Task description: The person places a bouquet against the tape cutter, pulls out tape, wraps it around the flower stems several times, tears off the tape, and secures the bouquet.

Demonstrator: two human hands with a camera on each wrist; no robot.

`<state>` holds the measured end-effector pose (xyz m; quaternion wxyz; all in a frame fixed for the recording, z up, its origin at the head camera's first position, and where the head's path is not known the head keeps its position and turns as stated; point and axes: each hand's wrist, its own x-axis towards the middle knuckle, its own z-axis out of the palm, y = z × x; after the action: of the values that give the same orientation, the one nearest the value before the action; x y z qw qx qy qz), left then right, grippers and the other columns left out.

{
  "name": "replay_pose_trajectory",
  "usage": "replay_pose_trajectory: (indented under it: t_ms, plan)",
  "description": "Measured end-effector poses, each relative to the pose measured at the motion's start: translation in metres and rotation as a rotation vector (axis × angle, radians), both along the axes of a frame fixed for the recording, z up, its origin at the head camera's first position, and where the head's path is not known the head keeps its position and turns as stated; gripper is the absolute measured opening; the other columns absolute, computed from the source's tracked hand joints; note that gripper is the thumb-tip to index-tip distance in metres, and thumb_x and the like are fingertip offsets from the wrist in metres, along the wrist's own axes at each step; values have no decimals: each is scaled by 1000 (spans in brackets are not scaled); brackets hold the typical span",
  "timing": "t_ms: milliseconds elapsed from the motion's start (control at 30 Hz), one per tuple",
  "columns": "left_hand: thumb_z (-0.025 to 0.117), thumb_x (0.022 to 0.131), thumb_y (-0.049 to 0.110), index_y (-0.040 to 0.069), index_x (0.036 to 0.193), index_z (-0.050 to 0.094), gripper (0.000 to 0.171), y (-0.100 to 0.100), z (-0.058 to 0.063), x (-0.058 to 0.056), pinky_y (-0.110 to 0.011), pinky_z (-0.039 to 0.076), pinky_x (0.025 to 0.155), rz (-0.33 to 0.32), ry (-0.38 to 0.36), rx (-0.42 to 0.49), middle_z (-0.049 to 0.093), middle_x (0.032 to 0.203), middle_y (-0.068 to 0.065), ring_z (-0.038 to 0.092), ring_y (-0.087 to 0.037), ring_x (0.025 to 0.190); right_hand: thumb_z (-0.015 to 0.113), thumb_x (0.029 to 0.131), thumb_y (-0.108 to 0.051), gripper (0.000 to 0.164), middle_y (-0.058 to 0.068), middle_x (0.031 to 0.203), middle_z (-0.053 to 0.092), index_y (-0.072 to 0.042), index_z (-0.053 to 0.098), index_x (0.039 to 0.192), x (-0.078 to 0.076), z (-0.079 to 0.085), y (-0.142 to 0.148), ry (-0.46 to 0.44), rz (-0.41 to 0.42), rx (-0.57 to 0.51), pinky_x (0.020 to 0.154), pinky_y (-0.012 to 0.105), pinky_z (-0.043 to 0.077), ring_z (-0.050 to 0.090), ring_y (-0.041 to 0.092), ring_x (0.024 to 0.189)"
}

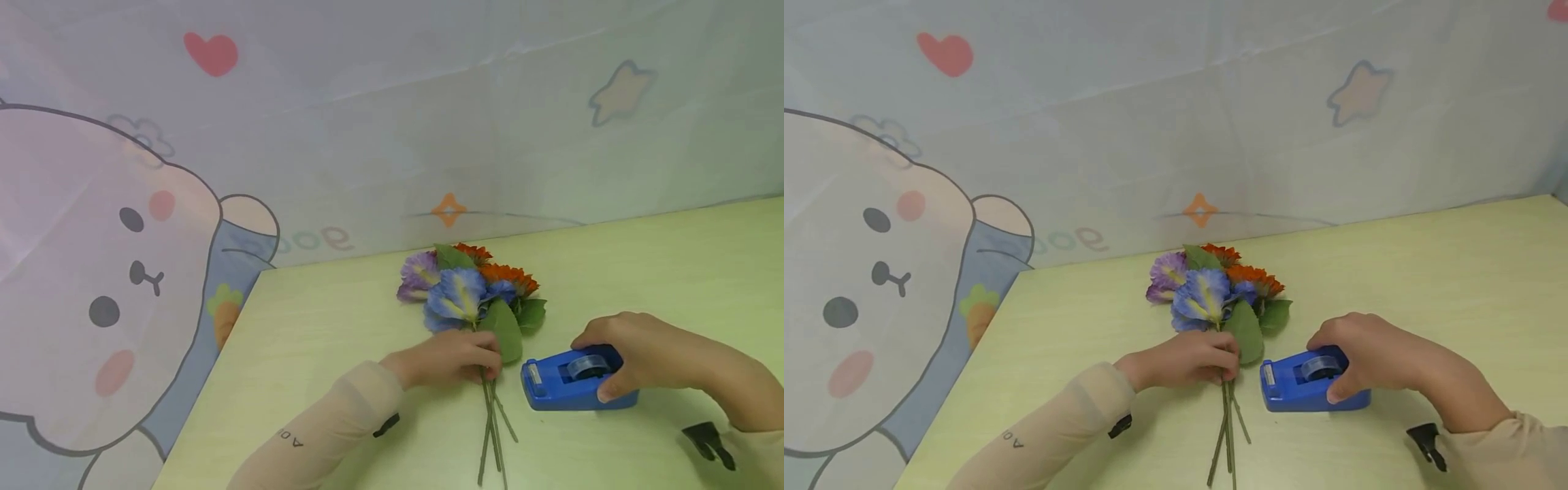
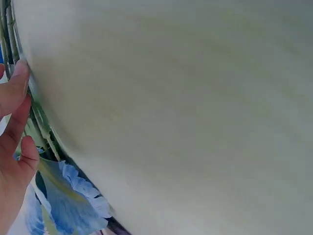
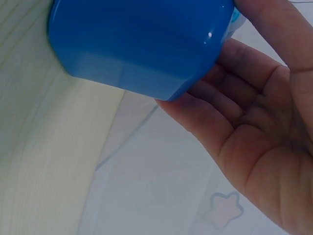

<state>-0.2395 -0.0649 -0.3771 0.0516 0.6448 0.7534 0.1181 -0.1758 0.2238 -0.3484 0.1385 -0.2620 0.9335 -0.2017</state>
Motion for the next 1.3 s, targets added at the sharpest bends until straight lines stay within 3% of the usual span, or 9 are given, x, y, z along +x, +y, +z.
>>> replay_pose_trajectory:
  t_ms: [100,300,433,533,667,900,1133,1300]
  plan:
    - [63,89,6,14,90,63,7,-1,-1,1,-10,36,82,-13,-6,27,54,107,-2,51,-10,91,85,62,-36,64,9,110,62,-2,64,112,0,0,1,2,1,-3,75,47,50,58,32,98]
    - [62,88,4,12,88,61,9,0,-1,1,-12,36,89,-37,-47,-17,59,119,-3,55,-12,106,85,62,-36,64,8,110,62,-2,64,112,0,-1,0,3,8,-3,75,47,50,58,31,97]
    - [59,88,-1,12,84,59,14,2,1,1,-10,35,79,-63,-46,-21,61,100,2,53,-6,89,85,62,-36,65,10,111,62,-2,63,113,0,0,1,-2,0,-9,76,49,50,57,33,99]
    - [56,89,-3,12,82,58,17,3,2,1,-11,32,71,-63,7,-15,56,87,5,45,-5,77,85,62,-36,65,11,111,62,-2,63,113,0,0,0,-4,-2,-5,76,50,50,57,34,99]
    - [52,91,-2,14,80,57,20,4,0,2,-13,29,66,-52,70,-18,52,82,5,42,-5,72,85,62,-36,65,10,111,62,-2,63,113,0,-1,1,-2,-1,3,76,50,50,57,34,99]
    - [50,87,-8,14,78,54,24,4,-3,4,-14,27,64,-38,111,-17,51,80,6,41,-5,71,85,62,-36,65,9,110,62,-2,63,113,-1,-3,1,-10,1,-3,76,50,50,57,33,98]
    - [54,93,6,15,88,61,13,1,-1,8,-13,37,71,-32,244,1,59,92,6,52,-6,76,85,62,-36,64,9,110,62,-2,63,113,-1,-6,5,-3,1,-8,75,49,50,57,32,98]
    - [51,92,1,17,99,61,20,-1,2,14,-15,42,67,-84,473,-77,59,99,6,51,-5,70,85,62,-35,64,10,110,62,-2,63,113,0,-7,7,-4,2,-16,75,49,50,57,33,98]
